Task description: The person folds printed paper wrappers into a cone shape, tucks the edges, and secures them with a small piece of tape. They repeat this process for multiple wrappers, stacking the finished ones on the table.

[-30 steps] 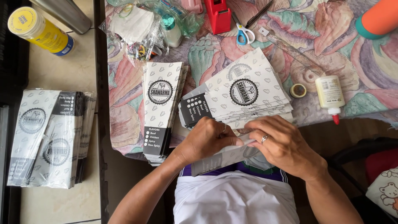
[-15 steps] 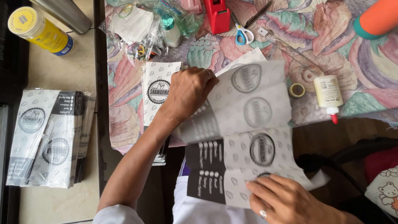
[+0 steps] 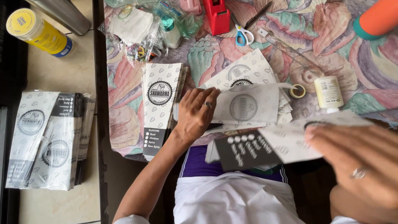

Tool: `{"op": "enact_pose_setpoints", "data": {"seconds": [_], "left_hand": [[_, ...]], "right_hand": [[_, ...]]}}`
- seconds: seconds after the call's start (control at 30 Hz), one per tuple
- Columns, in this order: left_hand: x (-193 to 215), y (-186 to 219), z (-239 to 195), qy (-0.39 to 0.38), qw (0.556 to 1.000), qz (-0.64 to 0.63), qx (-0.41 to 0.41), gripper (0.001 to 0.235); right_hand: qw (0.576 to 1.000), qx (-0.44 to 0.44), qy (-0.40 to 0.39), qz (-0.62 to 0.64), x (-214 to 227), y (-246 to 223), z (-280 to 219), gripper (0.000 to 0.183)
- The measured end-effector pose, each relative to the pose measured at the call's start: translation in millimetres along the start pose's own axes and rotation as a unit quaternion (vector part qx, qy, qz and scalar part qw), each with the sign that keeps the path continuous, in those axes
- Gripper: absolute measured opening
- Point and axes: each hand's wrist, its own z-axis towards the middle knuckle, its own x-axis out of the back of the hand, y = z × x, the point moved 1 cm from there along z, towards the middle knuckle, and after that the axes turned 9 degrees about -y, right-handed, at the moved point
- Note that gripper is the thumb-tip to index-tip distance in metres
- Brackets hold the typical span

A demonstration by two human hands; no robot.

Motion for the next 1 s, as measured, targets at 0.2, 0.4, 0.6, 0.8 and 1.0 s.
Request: {"op": "enact_pose_setpoints", "data": {"seconds": [0.2, 0.4, 0.6, 0.8, 1.0], "left_hand": [[-26.4, -7.7, -34.5, -0.058, 0.995, -0.062, 0.047, 0.06], [-29.2, 18.9, -46.0, -0.135, 0.99, 0.025, 0.018, 0.038], [-14.7, 39.9, -44.4, -0.151, 0.986, -0.042, 0.057, 0.027], [16.2, 63.2, -51.0, 0.022, 0.997, -0.06, 0.044, 0.037], [35.0, 45.3, -23.7, -0.018, 0.994, -0.054, 0.09, 0.035]], "right_hand": [[0.998, -0.067, 0.01, -0.017, -0.5, 25.9, 23.8, 0.016], [0.996, 0.001, 0.062, -0.059, -16.9, 33.2, 64.5, 0.027], [0.996, 0.032, 0.037, -0.068, -85.6, 59.5, 66.6, 0.03], [0.999, 0.03, -0.015, -0.014, -178.1, 58.4, 56.1, 0.029], [0.98, 0.011, -0.161, 0.113, -156.1, 62.1, 58.7, 0.054]]}}
